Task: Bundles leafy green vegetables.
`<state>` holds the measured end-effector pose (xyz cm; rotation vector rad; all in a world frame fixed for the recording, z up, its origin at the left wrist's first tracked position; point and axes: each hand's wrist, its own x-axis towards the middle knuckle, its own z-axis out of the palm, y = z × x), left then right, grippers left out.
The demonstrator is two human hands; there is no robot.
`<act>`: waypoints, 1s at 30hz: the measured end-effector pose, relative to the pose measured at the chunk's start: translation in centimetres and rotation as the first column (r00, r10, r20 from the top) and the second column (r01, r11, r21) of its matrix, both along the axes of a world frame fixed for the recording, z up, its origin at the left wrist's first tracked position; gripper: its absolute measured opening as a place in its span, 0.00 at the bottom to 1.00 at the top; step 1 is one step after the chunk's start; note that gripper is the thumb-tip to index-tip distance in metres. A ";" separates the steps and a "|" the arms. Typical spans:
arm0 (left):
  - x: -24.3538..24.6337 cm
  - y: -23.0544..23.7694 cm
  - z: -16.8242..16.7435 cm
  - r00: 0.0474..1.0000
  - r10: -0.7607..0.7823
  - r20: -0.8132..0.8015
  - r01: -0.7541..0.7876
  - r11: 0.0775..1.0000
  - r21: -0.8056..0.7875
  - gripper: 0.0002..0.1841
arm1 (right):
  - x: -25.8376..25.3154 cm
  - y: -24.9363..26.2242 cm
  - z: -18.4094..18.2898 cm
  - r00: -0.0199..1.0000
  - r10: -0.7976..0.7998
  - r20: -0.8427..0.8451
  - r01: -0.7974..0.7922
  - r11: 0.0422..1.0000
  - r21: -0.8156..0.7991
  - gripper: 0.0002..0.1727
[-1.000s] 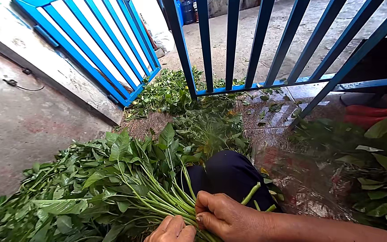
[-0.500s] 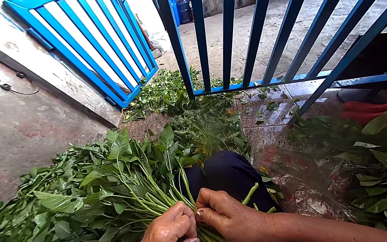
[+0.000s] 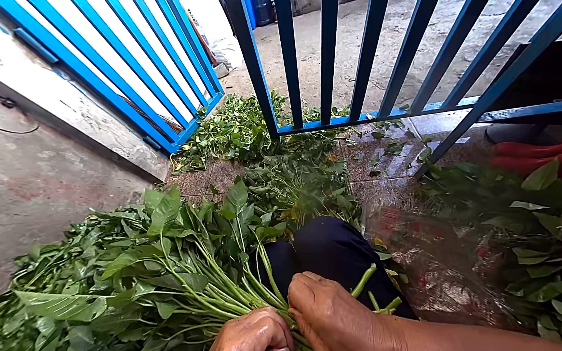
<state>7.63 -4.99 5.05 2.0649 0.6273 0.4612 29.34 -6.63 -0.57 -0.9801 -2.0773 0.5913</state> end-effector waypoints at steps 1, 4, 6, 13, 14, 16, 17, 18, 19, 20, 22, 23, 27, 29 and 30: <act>0.0 -0.3 -0.1 1.000 0.014 0.005 -0.014 1.000 0.015 0.08 | 0.1 0.1 -0.1 1.000 0.010 -0.015 -0.010 1.000 -0.002 0.05; 0.0 -1.4 -1.0 0.989 0.109 0.099 -0.115 0.992 0.055 0.07 | 0.6 1.1 0.8 0.988 0.127 -0.084 -0.136 0.983 -0.120 0.07; 0.2 -2.0 -1.7 0.965 0.198 0.174 -0.211 0.976 0.059 0.07 | 0.7 2.1 2.3 0.977 0.200 -0.067 -0.209 0.964 -0.164 0.07; 2.6 -5.2 -4.9 0.847 0.407 0.343 -0.492 0.844 0.212 0.05 | 1.3 1.9 4.9 0.952 0.221 0.214 -0.231 0.973 0.023 0.04; 2.9 -6.0 -5.8 0.839 0.422 0.343 -0.518 0.813 0.266 0.05 | 1.2 1.0 4.2 0.959 0.170 0.226 -0.195 0.977 0.091 0.04; 3.6 -7.6 -7.6 0.821 0.456 0.343 -0.563 0.747 0.355 0.05 | 0.9 -1.0 2.9 0.964 0.095 0.250 -0.138 0.977 0.161 0.05; 3.7 -8.2 -8.4 0.816 0.467 0.340 -0.574 0.725 0.382 0.06 | 0.7 -2.0 2.3 0.965 0.079 0.250 -0.121 0.980 0.157 0.05; 3.7 -8.8 -9.0 0.814 0.475 0.335 -0.579 0.714 0.394 0.06 | 0.6 -2.8 1.8 0.969 0.069 0.237 -0.104 0.985 0.138 0.06; 3.6 -9.3 -9.3 0.812 0.479 0.334 -0.581 0.716 0.386 0.06 | 0.5 -3.3 1.3 0.974 0.069 0.214 -0.092 0.991 0.100 0.07; 3.4 -9.5 -9.5 0.810 0.482 0.334 -0.583 0.725 0.366 0.06 | 0.5 -3.5 1.0 0.980 0.078 0.182 -0.089 0.995 0.053 0.07; 3.1 -9.8 -9.3 0.807 0.482 0.341 -0.578 0.760 0.295 0.05 | 0.5 -3.5 0.5 0.986 0.105 0.128 -0.103 0.994 -0.021 0.07; 2.9 -9.8 -9.1 0.804 0.480 0.351 -0.576 0.775 0.259 0.06 | 0.6 -3.3 0.4 0.986 0.125 0.108 -0.119 0.991 -0.062 0.08; 2.1 -9.2 -8.0 0.804 0.455 0.383 -0.534 0.835 0.129 0.05 | 1.0 -2.6 0.9 0.977 0.209 -0.043 -0.212 0.923 -0.320 0.09; 1.8 -9.0 -7.7 0.809 0.444 0.385 -0.517 0.849 0.110 0.04 | 1.2 -2.3 1.0 0.969 0.216 -0.118 -0.246 0.869 -0.430 0.09; 1.7 -9.0 -7.6 0.812 0.438 0.385 -0.510 0.854 0.105 0.04 | 1.2 -2.2 0.9 0.965 0.218 -0.149 -0.263 0.843 -0.469 0.09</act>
